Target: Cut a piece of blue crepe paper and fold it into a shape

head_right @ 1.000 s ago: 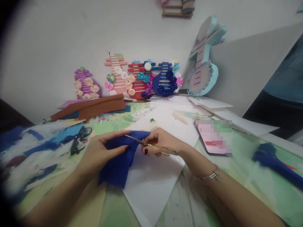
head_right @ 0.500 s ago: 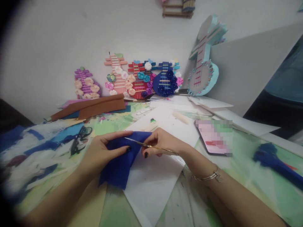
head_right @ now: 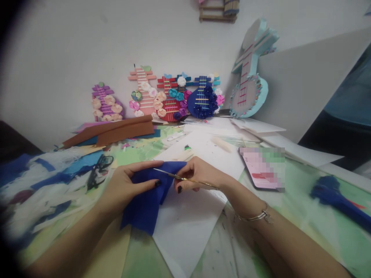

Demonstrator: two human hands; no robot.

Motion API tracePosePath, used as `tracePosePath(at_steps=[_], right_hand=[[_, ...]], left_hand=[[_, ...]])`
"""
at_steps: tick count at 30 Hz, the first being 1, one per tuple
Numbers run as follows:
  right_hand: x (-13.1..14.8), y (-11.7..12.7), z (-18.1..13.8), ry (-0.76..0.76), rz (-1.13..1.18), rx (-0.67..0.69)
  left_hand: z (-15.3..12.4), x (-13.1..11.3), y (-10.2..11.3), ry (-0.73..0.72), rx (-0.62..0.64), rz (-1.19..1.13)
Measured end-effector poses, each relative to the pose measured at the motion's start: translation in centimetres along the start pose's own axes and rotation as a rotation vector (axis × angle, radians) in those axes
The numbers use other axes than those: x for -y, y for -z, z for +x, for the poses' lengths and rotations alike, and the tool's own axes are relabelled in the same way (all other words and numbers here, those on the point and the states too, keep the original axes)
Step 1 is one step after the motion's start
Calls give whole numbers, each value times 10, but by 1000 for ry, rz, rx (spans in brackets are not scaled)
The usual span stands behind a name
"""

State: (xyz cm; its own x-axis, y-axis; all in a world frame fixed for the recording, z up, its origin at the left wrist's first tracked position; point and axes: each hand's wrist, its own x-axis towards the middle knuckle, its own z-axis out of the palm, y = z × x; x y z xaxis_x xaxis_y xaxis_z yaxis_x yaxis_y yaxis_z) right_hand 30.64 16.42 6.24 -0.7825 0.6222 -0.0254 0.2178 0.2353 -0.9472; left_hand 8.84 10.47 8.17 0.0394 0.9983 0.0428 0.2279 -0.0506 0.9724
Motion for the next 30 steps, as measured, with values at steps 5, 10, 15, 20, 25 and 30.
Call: tracePosePath(at_steps=[5,10,15,20,25,30], right_hand=[[0,0,0,1,21,13],[-2,1,0,5,23,13],[-1,1,1,6,11,9],[-2,1,0,-21,-26,-7],[-2,1,0,-17,-18,0],[-3,0,0,-20,-46,-11]], left_hand=[[0,1,0,13,8,-18],[0,-1,0,15,7,3],[0,-2,0,6,11,11],[1,-2,-1,32,12,3],[0,-1,0,18,14,13],[0,-2,0,15,23,21]])
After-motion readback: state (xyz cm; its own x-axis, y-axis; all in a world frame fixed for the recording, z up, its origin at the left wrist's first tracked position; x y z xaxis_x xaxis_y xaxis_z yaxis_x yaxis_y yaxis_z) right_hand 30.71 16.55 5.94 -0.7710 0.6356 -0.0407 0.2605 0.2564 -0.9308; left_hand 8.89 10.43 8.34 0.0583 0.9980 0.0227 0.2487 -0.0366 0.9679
